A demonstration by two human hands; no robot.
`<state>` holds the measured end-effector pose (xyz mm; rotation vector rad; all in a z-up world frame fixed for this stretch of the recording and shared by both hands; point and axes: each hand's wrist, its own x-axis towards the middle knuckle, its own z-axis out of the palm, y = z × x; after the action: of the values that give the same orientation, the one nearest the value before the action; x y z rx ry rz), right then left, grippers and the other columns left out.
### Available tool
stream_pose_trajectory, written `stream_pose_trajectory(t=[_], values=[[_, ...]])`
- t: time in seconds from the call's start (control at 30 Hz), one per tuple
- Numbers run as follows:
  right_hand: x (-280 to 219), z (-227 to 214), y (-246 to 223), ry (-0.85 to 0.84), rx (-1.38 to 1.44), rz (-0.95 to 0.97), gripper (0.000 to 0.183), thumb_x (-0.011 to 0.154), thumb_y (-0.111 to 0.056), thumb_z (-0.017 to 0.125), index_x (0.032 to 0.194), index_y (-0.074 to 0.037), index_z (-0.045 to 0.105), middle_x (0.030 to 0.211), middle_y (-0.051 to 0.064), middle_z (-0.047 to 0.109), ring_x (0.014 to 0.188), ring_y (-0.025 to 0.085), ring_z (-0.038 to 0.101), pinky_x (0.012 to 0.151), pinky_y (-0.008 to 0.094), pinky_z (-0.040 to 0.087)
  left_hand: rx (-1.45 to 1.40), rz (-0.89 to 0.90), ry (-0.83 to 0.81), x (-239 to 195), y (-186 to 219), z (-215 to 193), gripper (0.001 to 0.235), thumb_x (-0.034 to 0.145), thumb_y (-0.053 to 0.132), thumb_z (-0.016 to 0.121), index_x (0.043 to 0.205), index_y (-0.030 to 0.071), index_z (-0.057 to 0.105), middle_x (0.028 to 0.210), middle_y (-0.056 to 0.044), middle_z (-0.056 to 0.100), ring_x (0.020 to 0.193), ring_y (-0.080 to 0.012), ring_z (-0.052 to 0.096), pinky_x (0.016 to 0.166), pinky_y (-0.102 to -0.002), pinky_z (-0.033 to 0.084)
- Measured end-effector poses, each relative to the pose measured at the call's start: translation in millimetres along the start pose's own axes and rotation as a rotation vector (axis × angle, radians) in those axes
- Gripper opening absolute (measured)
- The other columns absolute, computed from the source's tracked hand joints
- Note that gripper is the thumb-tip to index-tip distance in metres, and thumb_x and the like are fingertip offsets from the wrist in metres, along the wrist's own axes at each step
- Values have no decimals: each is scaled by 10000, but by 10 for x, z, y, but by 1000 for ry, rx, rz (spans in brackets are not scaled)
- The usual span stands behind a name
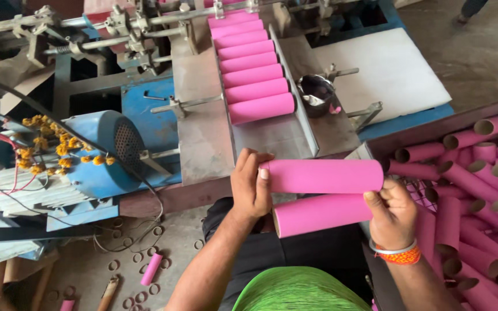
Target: The person repeatedly picks up pink paper tubes from a conveyor belt and places them into a large bin. The task involves continuous manual handling of the tubes as they move along the belt.
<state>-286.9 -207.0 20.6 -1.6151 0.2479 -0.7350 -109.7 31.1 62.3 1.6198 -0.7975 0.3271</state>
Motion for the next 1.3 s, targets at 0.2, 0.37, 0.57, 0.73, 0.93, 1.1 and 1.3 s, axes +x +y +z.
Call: stream_pose_trajectory(t=[0.2,0.37,0.57,0.73,0.93,1.1,1.3], values=[[-153,231,-223,-19,-107,-38,249,1011,-78,676,1220,51,628,1093,74,739,976,78,672,895,208,516,45,10,65,-49,-57,-189,347,1009,288,492,1058,2,682,912,-156,558,783,-339,625,698,-409,508],[-378,447,-595,52,-510,-179,197,972,-95,734,1109,40,689,921,66,729,807,63,629,750,222,503,550,-42,238,46,-195,-504,237,989,254,549,1073,60,655,1014,-174,596,801,-391,620,653,-446,490],[433,324,-110,-73,-259,-38,359,1025,-64,639,1351,57,551,1238,121,691,1110,146,672,950,271,535,703,-193,-8,-685,-635,-959,254,912,338,650,1034,116,670,959,-119,613,788,-370,649,627,-453,510],[1393,530,802,-48,-66,131,388,978,-24,650,1351,19,551,1116,140,730,967,161,689,855,290,558,1071,-602,-327,-1994,-1436,-1461,423,838,451,727,1118,142,655,1090,-121,666,1032,-369,660,803,-483,558],[1772,1175,1474,-148,-366,-43,423,927,-79,709,1326,-29,578,1157,181,710,980,227,729,829,340,572,1147,-1330,-806,-3581,-1773,-1851,847,733,695,770,1430,311,482,1453,-118,509,1340,-362,537,1019,-501,529],[1806,1077,1340,-222,-614,-299,572,825,-146,845,1313,-6,581,1224,231,690,1091,337,696,925,419,537,911,-1379,-970,-3819,-1831,-1772,763,834,685,697,1414,209,558,1402,-155,604,1286,-347,613,1056,-478,519],[1780,348,535,-80,-886,-130,326,905,-164,774,1212,-87,696,1143,149,730,904,280,730,806,397,569,990,-1029,-902,-2875,-1886,-1619,596,865,570,697,1324,201,607,1334,-190,596,1100,-368,684,895,-469,578]])
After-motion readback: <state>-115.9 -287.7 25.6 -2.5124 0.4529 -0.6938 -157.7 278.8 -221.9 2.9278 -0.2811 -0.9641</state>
